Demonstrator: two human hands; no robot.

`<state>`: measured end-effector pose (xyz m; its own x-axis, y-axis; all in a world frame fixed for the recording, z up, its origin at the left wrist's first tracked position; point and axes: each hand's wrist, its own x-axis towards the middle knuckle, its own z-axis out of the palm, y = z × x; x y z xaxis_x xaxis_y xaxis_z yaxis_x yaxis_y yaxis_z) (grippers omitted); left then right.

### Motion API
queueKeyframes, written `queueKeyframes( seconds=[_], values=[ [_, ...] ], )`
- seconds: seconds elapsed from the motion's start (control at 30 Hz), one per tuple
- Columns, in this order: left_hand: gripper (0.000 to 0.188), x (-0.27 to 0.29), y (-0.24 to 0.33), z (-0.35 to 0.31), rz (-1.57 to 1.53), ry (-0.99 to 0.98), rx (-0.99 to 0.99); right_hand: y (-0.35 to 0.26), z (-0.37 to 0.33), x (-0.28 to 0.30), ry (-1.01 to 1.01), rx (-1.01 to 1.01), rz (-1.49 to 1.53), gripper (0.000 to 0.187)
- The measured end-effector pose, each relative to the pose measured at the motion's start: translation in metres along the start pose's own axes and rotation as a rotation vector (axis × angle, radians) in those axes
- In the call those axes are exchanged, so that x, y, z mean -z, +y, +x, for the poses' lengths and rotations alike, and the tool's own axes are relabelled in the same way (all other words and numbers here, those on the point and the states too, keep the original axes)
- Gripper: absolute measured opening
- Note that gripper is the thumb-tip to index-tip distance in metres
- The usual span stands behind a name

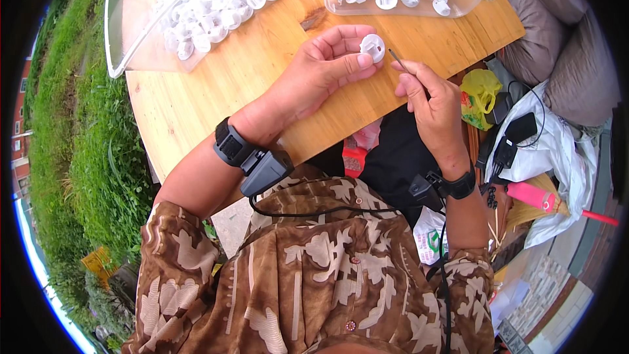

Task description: The person is assembling small white plastic components by inserting a thin rod into them.

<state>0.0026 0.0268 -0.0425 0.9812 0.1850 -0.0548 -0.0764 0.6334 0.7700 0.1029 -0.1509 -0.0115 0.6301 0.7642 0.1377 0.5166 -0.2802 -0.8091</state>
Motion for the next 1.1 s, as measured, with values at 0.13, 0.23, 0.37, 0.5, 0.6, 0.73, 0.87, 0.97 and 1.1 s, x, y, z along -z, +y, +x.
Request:
queueKeyframes(
  seconds=[0.13, 0.23, 0.37, 0.5, 0.6, 0.73, 0.87, 0.97, 1.1],
  values=[
    [0.033, 0.001, -0.001, 0.000, 0.049, 0.009, 0.021, 0.002, 0.001, 0.001, 0.083, 0.164, -0.147, 0.016],
    [0.033, 0.001, -0.002, 0.000, 0.055, 0.008, 0.015, -0.001, 0.001, 0.002, 0.115, 0.220, -0.188, 0.017],
    [0.033, 0.001, -0.002, 0.001, 0.064, -0.002, 0.011, 0.002, 0.000, 0.002, 0.093, 0.252, -0.235, 0.019],
    [0.034, 0.000, -0.002, 0.000, 0.092, 0.020, 0.023, -0.005, 0.001, 0.002, 0.066, 0.239, -0.317, 0.018],
    [0.035, -0.001, -0.001, 0.000, 0.114, 0.010, 0.030, -0.007, 0.002, 0.000, 0.102, 0.293, -0.343, 0.018],
    [0.035, -0.001, -0.001, -0.001, 0.123, 0.011, 0.041, -0.004, 0.003, 0.000, 0.079, 0.296, -0.382, 0.018],
    [0.035, -0.003, 0.001, -0.001, 0.141, 0.003, 0.049, -0.005, 0.003, -0.001, 0.114, 0.300, -0.431, 0.017],
    [0.034, -0.003, 0.001, -0.001, 0.163, 0.002, 0.054, -0.002, 0.003, -0.002, 0.134, 0.322, -0.457, 0.020],
    [0.035, -0.003, 0.001, -0.002, 0.182, 0.006, 0.050, -0.001, 0.003, -0.003, 0.138, 0.344, -0.496, 0.024]
  ],
)
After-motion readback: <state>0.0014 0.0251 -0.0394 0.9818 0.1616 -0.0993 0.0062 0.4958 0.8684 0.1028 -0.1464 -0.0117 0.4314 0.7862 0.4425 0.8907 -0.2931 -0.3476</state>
